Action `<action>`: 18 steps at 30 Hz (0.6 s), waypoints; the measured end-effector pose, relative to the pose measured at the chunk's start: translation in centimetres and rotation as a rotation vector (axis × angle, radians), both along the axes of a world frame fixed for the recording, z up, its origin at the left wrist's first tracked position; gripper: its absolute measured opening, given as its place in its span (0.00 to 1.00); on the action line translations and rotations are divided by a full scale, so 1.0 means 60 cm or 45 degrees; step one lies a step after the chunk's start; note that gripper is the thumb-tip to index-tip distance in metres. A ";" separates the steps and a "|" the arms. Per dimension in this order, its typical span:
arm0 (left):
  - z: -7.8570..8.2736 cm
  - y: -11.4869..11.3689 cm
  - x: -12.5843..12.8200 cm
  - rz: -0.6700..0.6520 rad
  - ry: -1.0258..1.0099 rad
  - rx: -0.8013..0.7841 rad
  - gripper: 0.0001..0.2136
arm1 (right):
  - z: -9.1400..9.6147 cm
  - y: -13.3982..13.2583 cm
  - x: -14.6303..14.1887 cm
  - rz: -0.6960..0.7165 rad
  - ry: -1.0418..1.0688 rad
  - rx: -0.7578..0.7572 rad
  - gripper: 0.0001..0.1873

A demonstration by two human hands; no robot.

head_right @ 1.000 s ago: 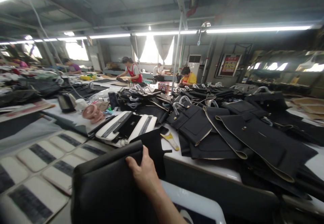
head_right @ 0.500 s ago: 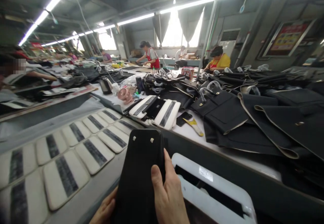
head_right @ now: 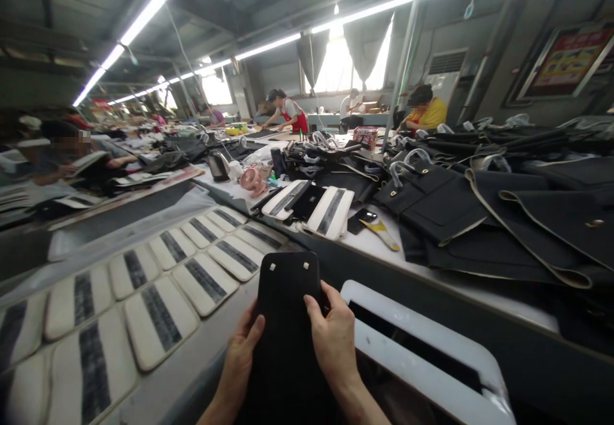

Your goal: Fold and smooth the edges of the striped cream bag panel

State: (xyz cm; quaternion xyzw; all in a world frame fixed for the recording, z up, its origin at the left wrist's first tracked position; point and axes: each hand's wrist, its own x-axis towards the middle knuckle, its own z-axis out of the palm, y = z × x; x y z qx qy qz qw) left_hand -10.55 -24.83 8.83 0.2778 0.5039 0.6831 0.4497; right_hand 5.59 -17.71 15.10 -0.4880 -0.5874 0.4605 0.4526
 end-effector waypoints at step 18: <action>0.028 0.056 0.051 0.226 0.842 -0.098 0.14 | -0.041 0.037 0.049 -0.091 0.396 -0.349 0.20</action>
